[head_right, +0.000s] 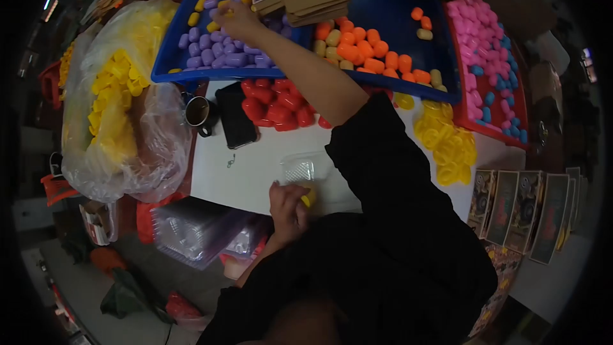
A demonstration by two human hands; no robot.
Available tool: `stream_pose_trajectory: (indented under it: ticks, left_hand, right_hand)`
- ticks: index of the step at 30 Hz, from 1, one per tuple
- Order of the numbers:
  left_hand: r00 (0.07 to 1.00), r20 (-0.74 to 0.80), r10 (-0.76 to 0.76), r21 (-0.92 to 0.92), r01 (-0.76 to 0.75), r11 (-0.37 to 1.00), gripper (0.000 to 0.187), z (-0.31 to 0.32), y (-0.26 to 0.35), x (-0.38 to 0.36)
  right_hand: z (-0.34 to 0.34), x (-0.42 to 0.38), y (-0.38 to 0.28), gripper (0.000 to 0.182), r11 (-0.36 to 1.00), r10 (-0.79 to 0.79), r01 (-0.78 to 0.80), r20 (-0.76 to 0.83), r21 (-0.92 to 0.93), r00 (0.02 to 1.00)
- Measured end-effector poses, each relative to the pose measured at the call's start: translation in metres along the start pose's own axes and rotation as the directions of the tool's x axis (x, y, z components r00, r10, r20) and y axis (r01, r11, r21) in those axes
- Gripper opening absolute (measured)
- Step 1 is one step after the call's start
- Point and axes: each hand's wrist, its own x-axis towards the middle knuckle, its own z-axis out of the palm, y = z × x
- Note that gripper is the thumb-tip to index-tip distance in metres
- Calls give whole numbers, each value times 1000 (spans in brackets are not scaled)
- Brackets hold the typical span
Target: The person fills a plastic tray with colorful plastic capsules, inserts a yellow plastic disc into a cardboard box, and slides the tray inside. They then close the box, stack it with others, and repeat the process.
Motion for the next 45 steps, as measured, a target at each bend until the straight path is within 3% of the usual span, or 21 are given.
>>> stream_pose_trajectory:
  ticks: [2, 4, 6, 10, 12, 16, 17, 18, 19, 21, 26, 30, 32, 33, 35, 37, 39, 41, 42, 44, 45]
  left_hand:
    - [999, -31, 8, 20, -7, 1000, 31, 0, -1, 1]
    - [999, -40, 20, 16, -20, 1000, 30, -1, 0, 2]
    - [998, -51, 48, 25, -47, 999, 29, 0, -2, 1]
    - [997, -61, 51, 12, -50, 999, 29, 1, -3, 1]
    - [995, -65, 80, 19, -79, 997, 29, 1, -3, 2]
    - [994, -73, 80, 31, -78, 996, 29, 0, -2, 3]
    - [994, -75, 79, 28, -77, 997, 29, 0, -1, 3]
    - [994, -75, 79, 28, -77, 997, 28, 0, -1, 3]
    - [995, -70, 71, 28, -69, 997, 28, 1, -2, 3]
    - [993, -90, 75, 18, -74, 997, 28, 3, -2, 2]
    - [995, -64, 72, 33, -70, 997, 29, -1, 1, 3]
    - [997, -46, 61, 18, -60, 998, 28, -3, 3, 4]
    - [1000, -29, 5, -64, -7, 998, 26, -3, -1, 4]
    - [998, -8, -60, -147, 58, 987, 25, -2, -2, 3]
    - [999, -24, -34, -169, 29, 985, 24, -1, -6, 5]
    - [1000, -26, -6, -177, 1, 984, 23, 1, -7, 9]
    - [999, -54, 7, -151, -16, 988, 23, 3, -6, 10]
    - [999, -49, 19, -88, -23, 996, 23, 4, -6, 12]
    - [998, -51, 36, -21, -38, 999, 23, 5, -6, 13]
    - [998, -56, 15, -13, -16, 1000, 23, 7, -5, 13]
    - [998, -68, 14, -5, -15, 1000, 24, 7, -4, 13]
  right_hand:
    - [-51, -41, -38, 34, 793, 178, -250, 180, 556, 967]
    - [-110, -58, -28, 39, 520, -28, -271, 333, 810, 943]
    - [-154, -93, -34, 38, 381, 23, -252, 263, 889, 965]
    - [-201, -145, -37, 39, 348, 82, -250, 236, 904, 968]
    - [-213, -164, -33, 40, 661, 264, -232, 68, 713, 962]
    - [-221, -195, -54, 33, 852, 332, -378, 186, 362, 925]
    - [-214, -201, -54, 31, 979, 199, -181, 253, -92, 947]
    - [-199, -210, -64, 29, 862, 103, 103, 372, -496, 923]
    - [-187, -222, -79, 26, 687, 281, 138, 435, -714, 855]
    - [-151, -238, -97, 26, 332, 431, 330, 453, -884, 781]
    - [-95, -243, -26, 20, -95, 366, 626, 557, -774, 745]
    - [-103, -234, -25, 36, -235, 475, 729, 579, -642, 663]
    - [-121, -246, -53, 37, 90, 151, 660, 665, -746, 732]
    - [-128, -257, -72, 37, 83, 159, 663, 666, -744, 729]
    - [-135, -288, -102, 37, 401, 118, 639, 729, -656, 674]
    - [-134, -316, -85, 37, 455, 166, 684, 809, -571, 565]
    - [-132, -330, -54, 37, 462, 172, 688, 817, -560, 550]
    - [-134, -330, -41, 39, 671, 154, 523, 789, -525, 595]
    - [-137, -331, -38, 39, 683, 160, 514, 792, -519, 589]
    - [-146, -335, -36, 44, 906, 183, 197, 766, -375, 616]
    - [-152, -335, -37, 44, 915, 191, 174, 770, -365, 609]
